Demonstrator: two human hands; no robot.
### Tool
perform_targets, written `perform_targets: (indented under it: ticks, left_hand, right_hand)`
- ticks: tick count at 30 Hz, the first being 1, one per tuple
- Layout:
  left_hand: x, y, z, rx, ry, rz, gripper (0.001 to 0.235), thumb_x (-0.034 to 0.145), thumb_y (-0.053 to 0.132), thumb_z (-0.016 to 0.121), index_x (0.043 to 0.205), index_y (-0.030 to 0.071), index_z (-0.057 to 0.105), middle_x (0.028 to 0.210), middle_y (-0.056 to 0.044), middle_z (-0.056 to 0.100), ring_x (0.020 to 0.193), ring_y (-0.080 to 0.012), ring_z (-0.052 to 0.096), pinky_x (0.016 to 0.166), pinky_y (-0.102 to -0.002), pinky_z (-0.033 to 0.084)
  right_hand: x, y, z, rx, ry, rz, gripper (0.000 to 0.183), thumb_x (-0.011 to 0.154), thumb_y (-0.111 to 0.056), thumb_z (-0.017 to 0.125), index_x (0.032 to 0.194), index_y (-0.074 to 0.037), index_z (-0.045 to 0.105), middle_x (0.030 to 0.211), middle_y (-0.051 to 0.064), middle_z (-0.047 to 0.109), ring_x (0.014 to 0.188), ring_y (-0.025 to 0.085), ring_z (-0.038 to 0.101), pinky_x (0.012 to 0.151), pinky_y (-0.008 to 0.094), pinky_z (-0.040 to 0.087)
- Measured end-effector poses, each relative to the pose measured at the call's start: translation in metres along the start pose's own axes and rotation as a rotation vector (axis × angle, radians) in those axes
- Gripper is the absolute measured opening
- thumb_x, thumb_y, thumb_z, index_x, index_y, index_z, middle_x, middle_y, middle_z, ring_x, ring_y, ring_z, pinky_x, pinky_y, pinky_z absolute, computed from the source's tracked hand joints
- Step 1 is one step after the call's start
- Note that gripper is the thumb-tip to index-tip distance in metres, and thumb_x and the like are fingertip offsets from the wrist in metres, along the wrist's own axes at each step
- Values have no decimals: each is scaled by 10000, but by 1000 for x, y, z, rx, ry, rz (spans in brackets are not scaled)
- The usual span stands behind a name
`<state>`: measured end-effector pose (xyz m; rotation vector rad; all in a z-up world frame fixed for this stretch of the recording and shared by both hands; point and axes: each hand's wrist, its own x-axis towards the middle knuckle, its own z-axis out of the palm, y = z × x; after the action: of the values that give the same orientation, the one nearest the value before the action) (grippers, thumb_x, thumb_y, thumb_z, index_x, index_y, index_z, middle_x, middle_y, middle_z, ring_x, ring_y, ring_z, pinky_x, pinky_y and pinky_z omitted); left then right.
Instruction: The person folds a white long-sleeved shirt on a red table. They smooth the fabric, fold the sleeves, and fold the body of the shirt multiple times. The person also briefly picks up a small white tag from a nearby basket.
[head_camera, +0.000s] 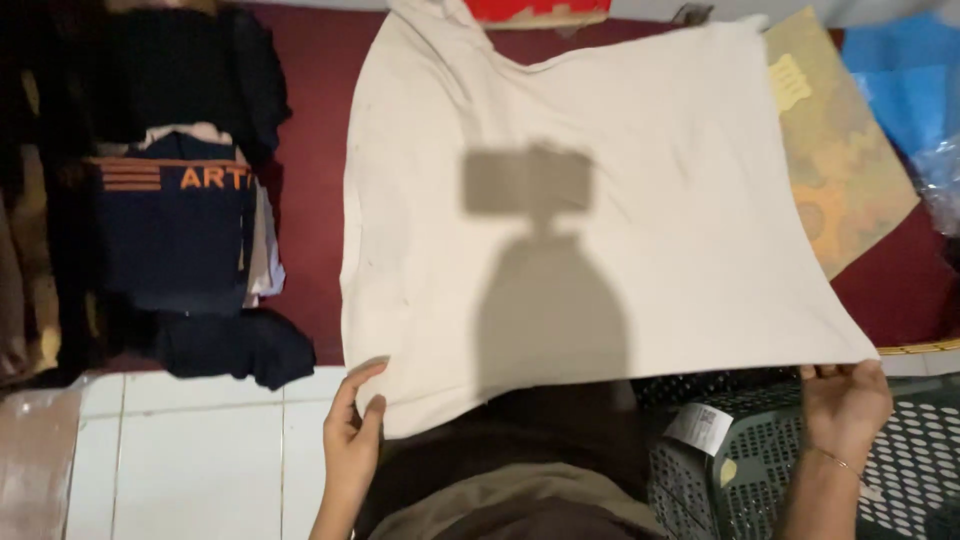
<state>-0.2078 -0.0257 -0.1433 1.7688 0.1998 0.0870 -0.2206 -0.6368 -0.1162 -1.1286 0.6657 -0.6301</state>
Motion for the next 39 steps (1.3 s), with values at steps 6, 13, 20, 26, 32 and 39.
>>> perform_targets:
  ticks: [6,13,20,26,32,39]
  left_hand:
    - [-6,32,-9,273,-163,-491,308,894,30,652,1191,109,655,1118,-96,741,717,-337,576,677,-395,454]
    - [6,66,-34,442,-827,-240,274,864,105,676,1119,141,583,916,-147,740,792,-214,717,687,-398,512]
    - [26,89,-32,687,-766,-393,191,950,211,614,1114,139,682,912,-132,750,819,-393,728,751,-505,564]
    - [131,42,1,400,146,288,237,998,144,615,1193,12,637,1113,-209,687,1024,-405,682,875,-459,551]
    - [211,41,37,283,201,150,606,862,202,755,1381,24,497,1164,-211,688,997,-390,674,838,-464,529]
    - [181,15,-1,450,336,271,608,881,211,783,1436,152,540,1455,-230,490,1300,-406,522,1111,-477,443]
  right_hand:
    - [48,46,-83,188,218,343,399,1129,-190,372,1405,-22,607,1387,158,640,1234,252,647,1061,429,531]
    - [-44,-27,36,-471,129,477,334,1045,-272,589,1302,-64,638,1317,105,669,1213,174,662,975,338,526]
    - [9,0,-70,-1674,95,-539,255,1138,-131,682,1079,109,742,815,203,702,711,284,666,646,394,521]
    - [50,-7,42,-939,-75,-507,456,1163,-348,410,1234,42,637,1065,180,695,925,293,674,755,401,542]
    - [-38,21,285,-205,-509,-228,514,1178,-452,359,1205,-3,606,1039,119,662,893,219,625,833,352,523]
    - [-96,209,403,-214,-1048,-193,129,970,2,561,1097,7,583,1039,127,658,985,215,666,919,370,578]
